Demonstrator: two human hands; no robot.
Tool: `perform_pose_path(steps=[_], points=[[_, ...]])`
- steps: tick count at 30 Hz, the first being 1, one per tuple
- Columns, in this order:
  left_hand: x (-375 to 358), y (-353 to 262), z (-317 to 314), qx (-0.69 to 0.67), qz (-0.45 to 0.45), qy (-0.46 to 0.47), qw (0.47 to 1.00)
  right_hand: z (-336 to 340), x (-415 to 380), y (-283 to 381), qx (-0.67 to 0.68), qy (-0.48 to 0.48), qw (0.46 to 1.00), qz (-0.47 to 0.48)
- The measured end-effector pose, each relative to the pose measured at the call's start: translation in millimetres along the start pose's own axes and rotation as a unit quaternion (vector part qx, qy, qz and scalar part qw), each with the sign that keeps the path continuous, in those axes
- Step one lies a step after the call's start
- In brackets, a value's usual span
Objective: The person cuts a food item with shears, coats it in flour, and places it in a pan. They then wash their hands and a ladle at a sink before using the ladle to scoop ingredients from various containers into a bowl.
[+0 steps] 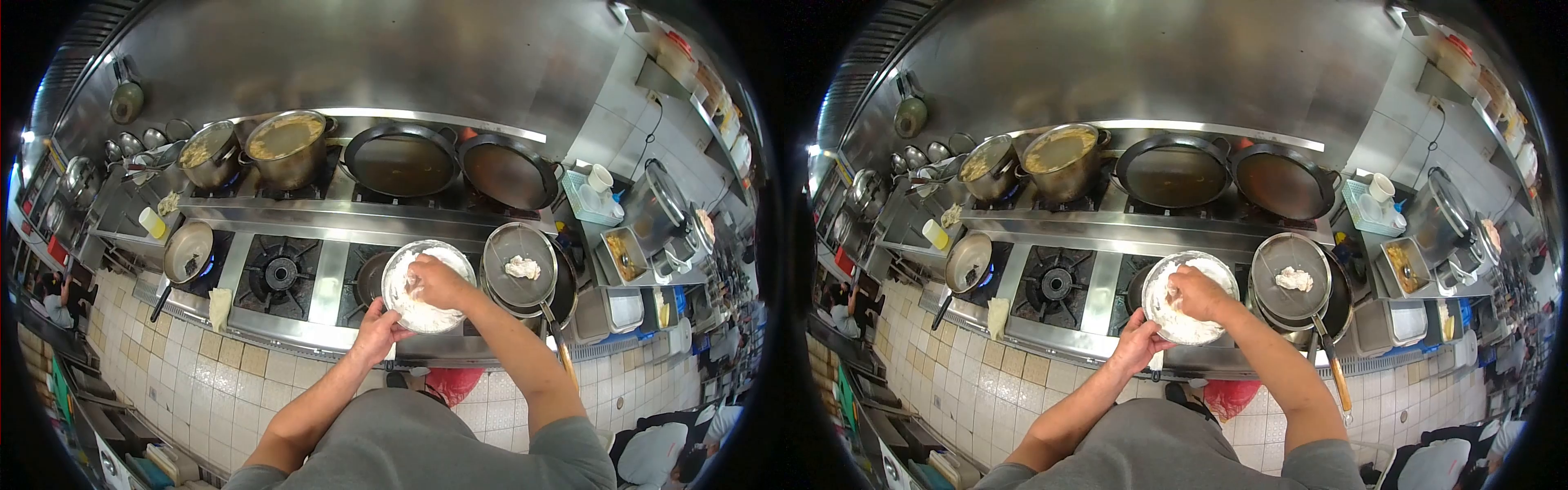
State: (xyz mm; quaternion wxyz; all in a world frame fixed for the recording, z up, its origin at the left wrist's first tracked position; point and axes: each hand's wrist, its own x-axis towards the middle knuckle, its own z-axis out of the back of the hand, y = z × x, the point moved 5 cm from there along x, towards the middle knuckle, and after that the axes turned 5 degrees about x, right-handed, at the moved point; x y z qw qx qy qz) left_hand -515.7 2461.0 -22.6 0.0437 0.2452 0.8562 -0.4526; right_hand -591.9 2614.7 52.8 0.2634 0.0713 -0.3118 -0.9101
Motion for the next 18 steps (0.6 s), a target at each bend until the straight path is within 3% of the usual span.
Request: perform_pose_path(steps=[4, 6, 10, 12, 14, 18], points=[[-3.2, -7.6, -4.1, 0.012, -0.006, -0.001, 1.0, 14.2, 1.7, 13.5, 0.007, -0.092, 0.992, 0.09], [-5.3, -8.9, -5.9, 0.008, 0.002, -0.006, 1.0, -1.9, 6.9, 9.0, -0.022, 0.004, 0.999, 0.047], [-3.4, -3.2, 0.2, 0.022, 0.021, -0.02, 0.999, 11.0, 4.7, 12.1, -0.122, 0.059, 0.991, -0.008], [-1.6, -2.1, 2.9, 0.029, 0.021, -0.021, 0.999, 23.7, 4.5, 12.0, -0.13, 0.013, 0.991, 0.015], [-1.1, -2.1, 4.0, 0.038, 0.021, -0.021, 0.999, 28.6, 7.2, -1.2, -0.005, -0.041, 0.998, -0.048], [0.9, -2.4, 1.3, 0.053, 0.034, -0.021, 0.998, 12.4, 7.5, 1.7, 0.016, -0.097, 0.99, -0.104]])
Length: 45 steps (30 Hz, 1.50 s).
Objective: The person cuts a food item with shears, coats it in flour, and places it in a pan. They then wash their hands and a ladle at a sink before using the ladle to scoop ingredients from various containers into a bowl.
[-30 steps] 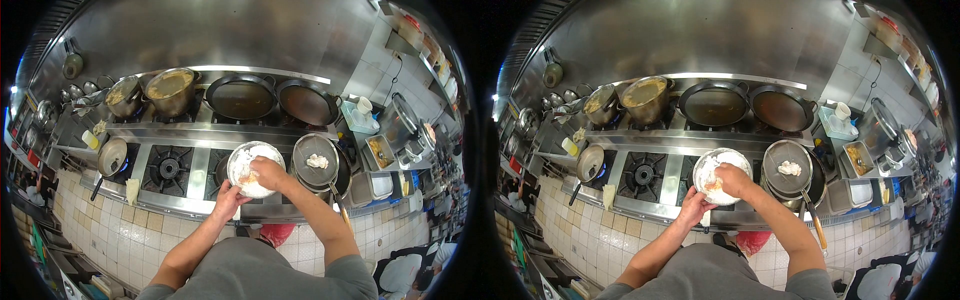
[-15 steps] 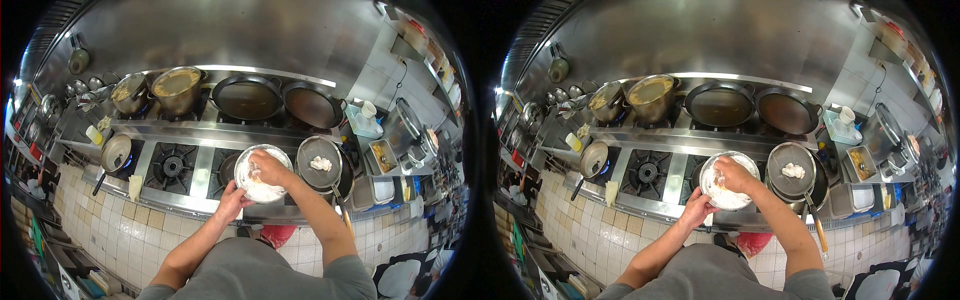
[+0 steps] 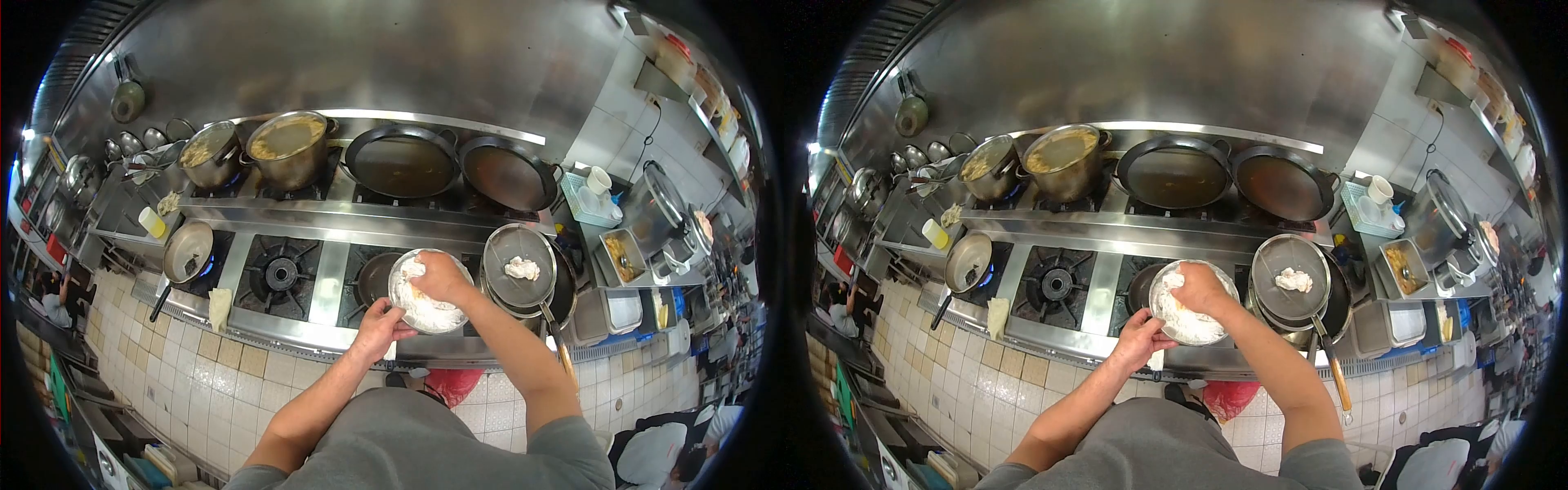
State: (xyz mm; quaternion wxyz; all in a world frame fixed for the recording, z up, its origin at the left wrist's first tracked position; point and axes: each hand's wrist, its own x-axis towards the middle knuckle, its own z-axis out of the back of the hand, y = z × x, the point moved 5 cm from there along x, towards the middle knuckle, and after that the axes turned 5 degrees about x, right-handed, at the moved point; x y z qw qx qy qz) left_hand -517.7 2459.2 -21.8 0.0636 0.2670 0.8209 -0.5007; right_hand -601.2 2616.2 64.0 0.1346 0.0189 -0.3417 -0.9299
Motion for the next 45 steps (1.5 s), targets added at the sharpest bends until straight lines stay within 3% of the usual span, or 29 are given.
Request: perform_pose_path(steps=[3, 11, 14, 16, 18, 20, 23, 26, 28, 29, 32, 37, 41, 45], points=[[-0.1, -3.4, 1.6, 0.011, 0.005, -0.004, 1.0, -15.9, -12.0, 13.5, 0.063, 0.019, 0.997, 0.032], [1.8, -4.3, 17.5, -0.017, -0.001, -0.001, 1.0, -34.3, -47.7, 16.5, 0.022, 0.097, 0.985, 0.142], [1.6, -4.9, 18.8, -0.04, -0.007, -0.012, 0.999, -22.7, -53.4, 18.7, -0.098, 0.096, 0.977, 0.165], [3.0, -3.5, 19.8, -0.042, -0.013, -0.014, 0.999, -17.4, -49.6, 14.9, -0.225, 0.174, 0.948, 0.143], [1.9, -2.8, 19.3, -0.043, -0.011, -0.025, 0.999, -12.5, -48.5, 8.4, -0.214, 0.176, 0.949, 0.147], [2.6, -4.9, 19.7, -0.042, -0.011, -0.036, 0.998, -8.7, -38.4, -8.1, -0.092, 0.186, 0.972, 0.111], [2.3, -9.1, 18.6, -0.032, -0.023, -0.014, 0.999, 27.0, -15.6, -17.6, -0.003, 0.02, 0.995, 0.097], [2.8, -12.2, 13.7, -0.023, -0.021, -0.005, 1.0, 32.0, 0.5, -34.9, -0.034, 0.018, 0.997, 0.066], [1.7, -10.7, 11.2, -0.022, -0.021, 0.0, 1.0, 20.5, 0.2, -39.4, -0.06, 0.047, 0.992, 0.098], [1.9, -10.7, 10.6, -0.021, -0.021, 0.001, 1.0, 7.4, -0.9, -43.2, -0.092, 0.106, 0.985, 0.096], [1.5, -12.5, 8.4, -0.017, -0.029, 0.013, 0.999, -3.9, -6.1, -40.9, -0.127, 0.156, 0.975, 0.089], [2.1, -8.9, 11.2, -0.028, -0.024, 0.009, 0.999, 25.0, -13.4, 1.3, -0.134, -0.009, 0.971, 0.198], [1.1, -10.8, 9.0, -0.024, -0.03, 0.01, 0.999, 13.3, -18.2, 0.7, -0.197, -0.004, 0.946, 0.257], [-0.4, -10.4, 17.2, -0.04, -0.049, -0.017, 0.998, 2.7, -29.0, -15.1, -0.276, 0.091, 0.937, 0.194]])
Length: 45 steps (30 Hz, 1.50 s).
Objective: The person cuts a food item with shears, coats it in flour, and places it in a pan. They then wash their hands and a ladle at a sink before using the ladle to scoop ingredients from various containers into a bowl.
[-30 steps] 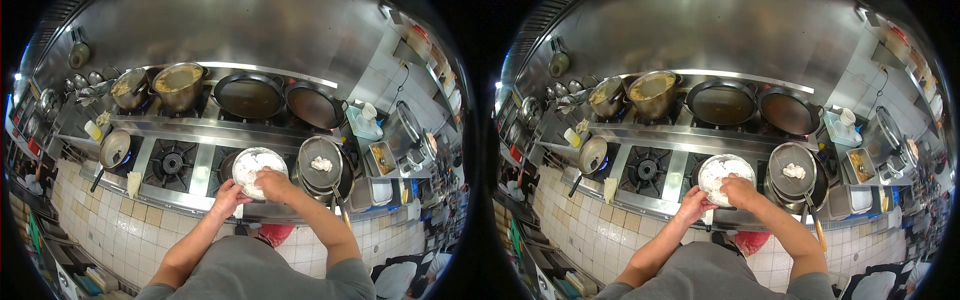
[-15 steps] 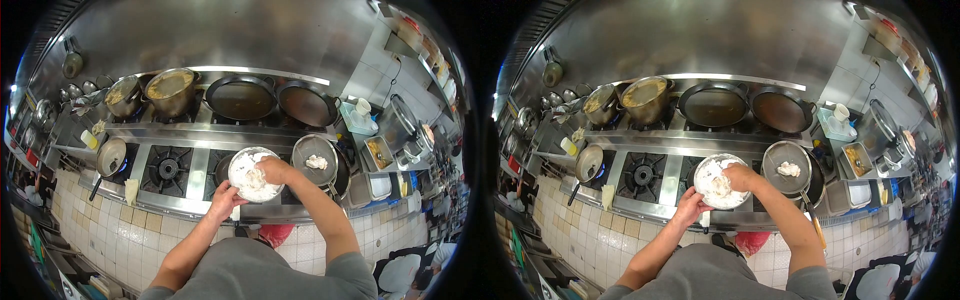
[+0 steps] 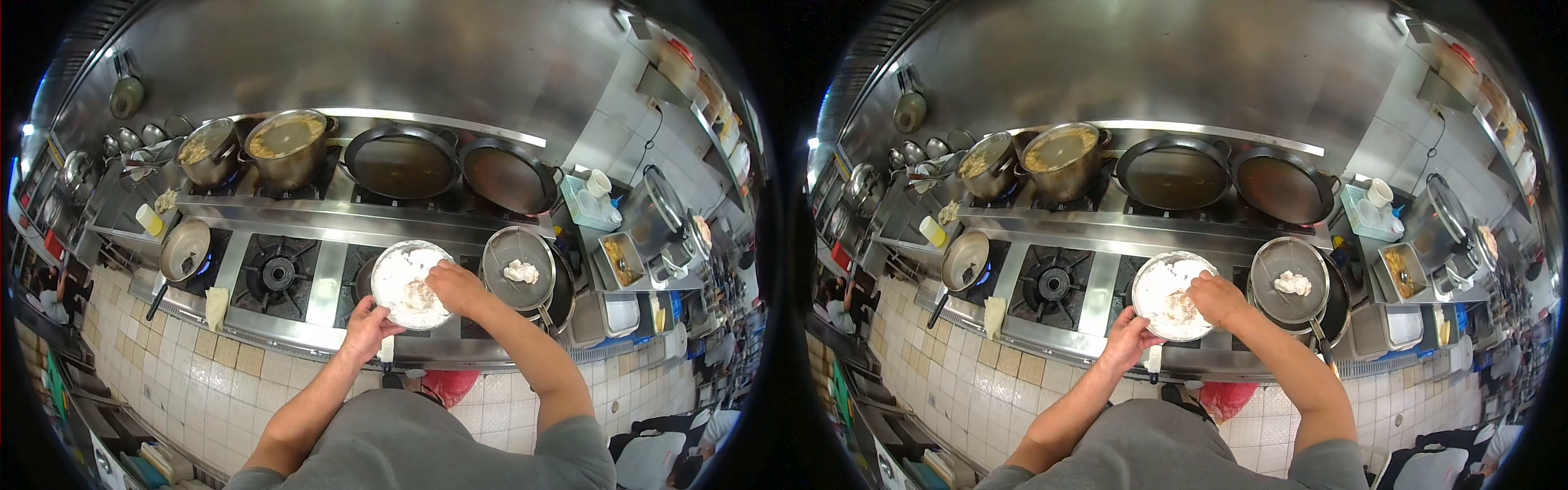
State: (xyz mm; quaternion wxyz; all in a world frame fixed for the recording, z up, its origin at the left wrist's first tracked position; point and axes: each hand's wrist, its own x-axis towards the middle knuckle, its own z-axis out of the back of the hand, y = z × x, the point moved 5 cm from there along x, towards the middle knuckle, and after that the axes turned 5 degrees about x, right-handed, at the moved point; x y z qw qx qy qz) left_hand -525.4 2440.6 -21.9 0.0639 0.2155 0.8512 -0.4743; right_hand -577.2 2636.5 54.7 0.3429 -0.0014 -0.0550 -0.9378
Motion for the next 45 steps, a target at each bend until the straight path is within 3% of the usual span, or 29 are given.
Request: perform_pose_path(steps=[5, 7, 10, 14, 22, 25, 29, 31, 35, 36, 37, 39, 41, 43, 45], points=[[0.3, 6.6, 0.2, -0.006, -0.002, -0.004, 1.0, -17.6, 3.4, -7.8, 0.047, 0.056, 0.997, -0.036], [1.0, 11.7, -1.8, -0.005, 0.012, -0.001, 1.0, -21.3, 12.2, -4.9, 0.23, -0.002, 0.973, 0.023], [1.2, 12.3, -2.9, -0.015, 0.011, -0.012, 1.0, -14.6, 17.0, -2.4, 0.19, -0.014, 0.981, -0.034], [-2.7, 7.2, -7.1, -0.009, 0.002, -0.01, 1.0, -9.2, 18.6, 13.6, 0.23, -0.039, 0.972, -0.006], [-2.1, 16.4, -0.1, 0.001, 0.014, -0.019, 1.0, -5.5, 14.1, 11.6, 0.175, 0.056, 0.978, -0.099], [-1.1, 11.4, -0.4, -0.025, -0.004, -0.016, 1.0, -12.6, 16.1, -3.4, 0.247, -0.014, 0.962, -0.116], [-2.9, 7.0, 1.6, -0.032, 0.001, -0.032, 0.999, -1.6, 11.5, -14.0, 0.279, -0.015, 0.958, -0.058], [-3.1, 8.3, 2.2, -0.037, 0.003, -0.028, 0.999, 1.3, 4.6, 10.7, 0.196, 0.004, 0.98, 0.024], [-1.8, 11.5, 0.4, -0.033, 0.002, -0.018, 0.999, -7.7, 14.0, 32.6, 0.12, 0.038, 0.991, -0.054], [-0.7, 13.5, 1.4, -0.026, 0.008, -0.018, 0.999, -5.5, 16.1, 30.7, 0.114, -0.023, 0.993, -0.036], [-0.1, 15.0, 2.4, -0.02, 0.015, -0.017, 1.0, -12.9, 20.0, 24.5, 0.113, -0.024, 0.993, -0.035], [-0.6, 16.9, 3.7, -0.024, 0.018, -0.016, 0.999, -12.0, 23.4, 2.7, 0.281, -0.134, 0.946, -0.095], [-0.4, 18.1, 5.2, -0.03, 0.022, -0.015, 0.999, -10.9, 24.0, -10.9, 0.345, -0.141, 0.92, -0.119], [-0.4, 16.8, 5.6, -0.034, 0.021, -0.017, 0.999, -32.0, 27.8, -35.9, 0.555, -0.144, 0.791, -0.211], [-1.9, 13.4, 4.7, -0.035, 0.018, -0.018, 0.999, -26.5, 31.5, -40.3, 0.563, -0.125, 0.786, -0.221]])
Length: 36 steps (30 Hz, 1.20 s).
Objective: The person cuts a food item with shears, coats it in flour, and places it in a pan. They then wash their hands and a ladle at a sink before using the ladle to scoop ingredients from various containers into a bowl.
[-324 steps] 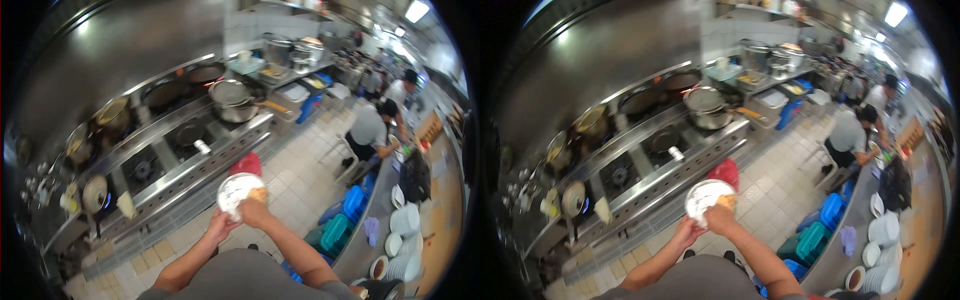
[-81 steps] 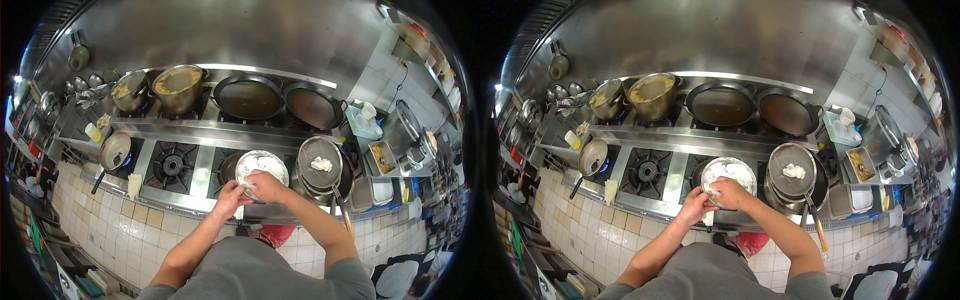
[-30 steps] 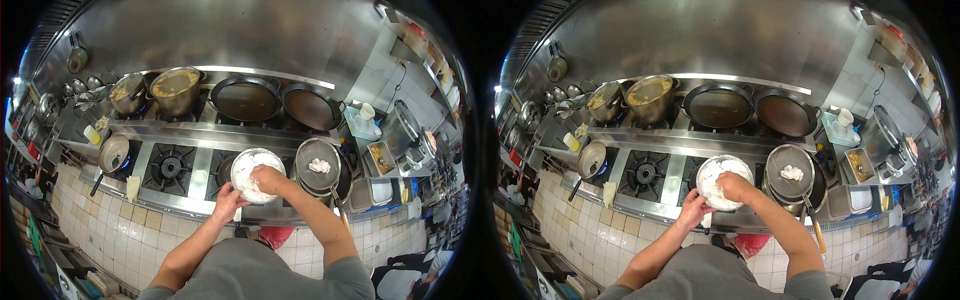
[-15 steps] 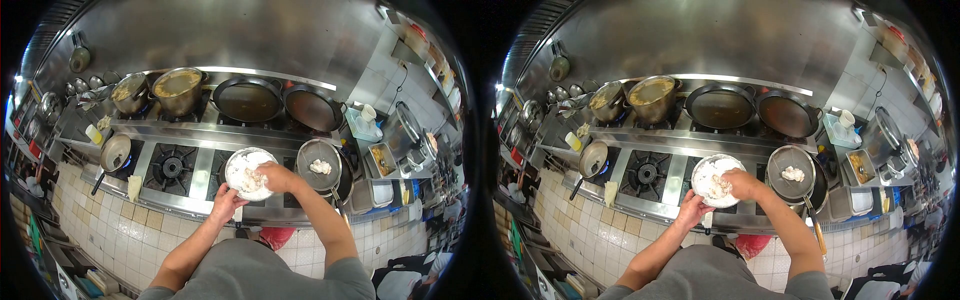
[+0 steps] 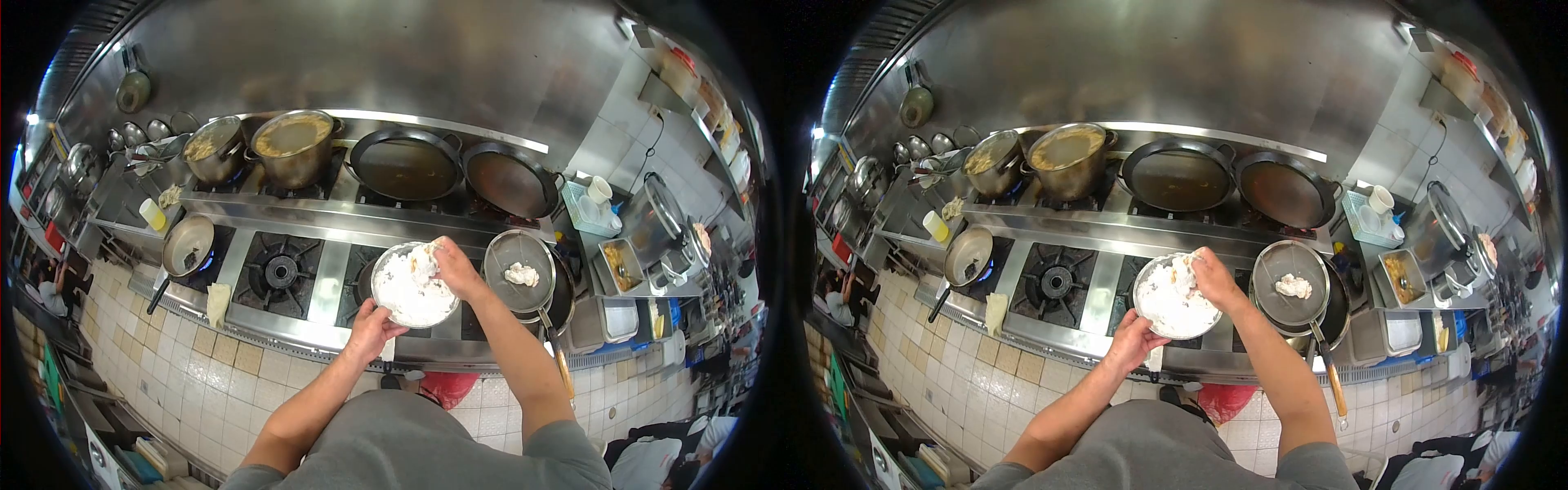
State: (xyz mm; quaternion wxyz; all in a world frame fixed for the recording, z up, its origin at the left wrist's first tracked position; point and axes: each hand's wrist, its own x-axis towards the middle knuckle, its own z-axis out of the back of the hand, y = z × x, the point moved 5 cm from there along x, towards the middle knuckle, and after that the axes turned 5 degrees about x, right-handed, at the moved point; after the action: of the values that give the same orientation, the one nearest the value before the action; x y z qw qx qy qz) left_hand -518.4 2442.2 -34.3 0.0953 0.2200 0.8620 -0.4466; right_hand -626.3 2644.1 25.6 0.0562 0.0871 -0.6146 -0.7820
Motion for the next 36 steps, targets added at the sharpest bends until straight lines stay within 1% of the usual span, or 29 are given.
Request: perform_pose_path(steps=[1, 2, 3, 4, 6, 7, 9, 10, 12, 13, 14, 15, 16, 18, 19, 21, 22, 24, 25, 27, 31, 33, 36], points=[[-1.0, -2.2, -0.4, 0.001, -0.002, -0.001, 1.0, -0.9, -7.4, 16.5, 0.127, -0.013, 0.992, -0.023], [-1.6, -3.6, -0.2, 0.0, -0.004, -0.001, 1.0, -2.2, -11.2, 24.8, 0.252, -0.025, 0.966, -0.046], [-2.2, -4.4, -0.1, -0.001, -0.006, 0.0, 1.0, -5.6, -10.7, 29.8, 0.311, 0.006, 0.95, -0.025], [-2.8, -5.1, -0.2, -0.002, -0.007, 0.001, 1.0, -7.2, -11.5, 32.1, 0.311, 0.007, 0.95, -0.025], [-4.0, -6.5, -0.9, -0.003, -0.01, 0.004, 1.0, -15.6, -14.6, 39.4, 0.405, 0.033, 0.913, -0.028], [-4.6, -6.8, -1.1, -0.003, -0.011, 0.007, 1.0, -18.8, -14.2, 38.4, 0.405, 0.033, 0.913, -0.028], [-4.2, -6.6, 0.2, -0.007, -0.012, 0.008, 1.0, -28.7, -14.2, 33.8, 0.458, 0.051, 0.886, -0.05], [-4.1, -6.9, 1.0, -0.011, -0.013, 0.009, 1.0, -32.6, -14.4, 33.3, 0.458, 0.051, 0.886, -0.051], [-7.2, -9.9, 1.8, -0.014, -0.019, 0.007, 1.0, -31.0, -15.5, 26.1, 0.347, -0.05, 0.933, -0.078], [-9.1, -11.5, 1.7, -0.017, -0.024, 0.007, 1.0, -29.9, -16.3, 24.0, 0.347, -0.049, 0.933, -0.079], [-9.7, -12.1, 2.6, -0.018, -0.025, 0.005, 1.0, -20.9, -16.4, 26.6, 0.081, -0.071, 0.994, -0.024], [-10.5, -13.3, 3.8, -0.021, -0.03, 0.003, 0.999, -18.6, -17.5, 34.1, -0.19, -0.088, 0.977, 0.032], [-11.7, -14.1, 4.8, -0.024, -0.035, 0.001, 0.999, -19.7, -18.5, 33.4, -0.19, -0.086, 0.977, 0.032], [-14.1, -15.7, 4.8, -0.03, -0.035, -0.004, 0.999, -27.4, -23.6, 43.0, -0.336, -0.061, 0.934, 0.104], [-15.1, -16.9, 4.7, -0.035, -0.035, -0.008, 0.999, -29.4, -25.9, 46.5, -0.335, -0.06, 0.934, 0.104], [-16.4, -17.5, 5.0, -0.035, -0.033, -0.013, 0.999, -33.5, -32.1, 57.2, -0.406, -0.08, 0.902, 0.124], [-16.7, -17.8, 5.3, -0.037, -0.033, -0.017, 0.999, -32.0, -33.1, 59.7, -0.406, -0.08, 0.902, 0.124], [-17.1, -18.3, 5.6, -0.036, -0.034, -0.018, 0.999, -36.1, -36.5, 72.3, -0.419, -0.027, 0.872, 0.252], [-17.3, -18.3, 5.4, -0.035, -0.035, -0.019, 0.999, -34.1, -34.3, 71.9, -0.418, -0.027, 0.872, 0.252], [-17.4, -17.2, 5.6, -0.037, -0.036, -0.019, 0.998, -44.1, -29.0, 56.0, -0.505, 0.114, 0.824, 0.228], [-17.6, -14.1, 3.5, -0.015, -0.044, -0.013, 0.999, -41.9, -17.5, 31.6, -0.495, 0.128, 0.833, 0.21], [-18.7, -12.6, 4.0, -0.01, -0.044, -0.009, 0.999, -38.5, -15.4, 33.0, -0.398, 0.098, 0.883, 0.228], [-17.9, -9.0, 3.2, -0.007, -0.043, -0.001, 0.999, -37.5, -20.8, 34.2, -0.375, 0.089, 0.891, 0.241]])
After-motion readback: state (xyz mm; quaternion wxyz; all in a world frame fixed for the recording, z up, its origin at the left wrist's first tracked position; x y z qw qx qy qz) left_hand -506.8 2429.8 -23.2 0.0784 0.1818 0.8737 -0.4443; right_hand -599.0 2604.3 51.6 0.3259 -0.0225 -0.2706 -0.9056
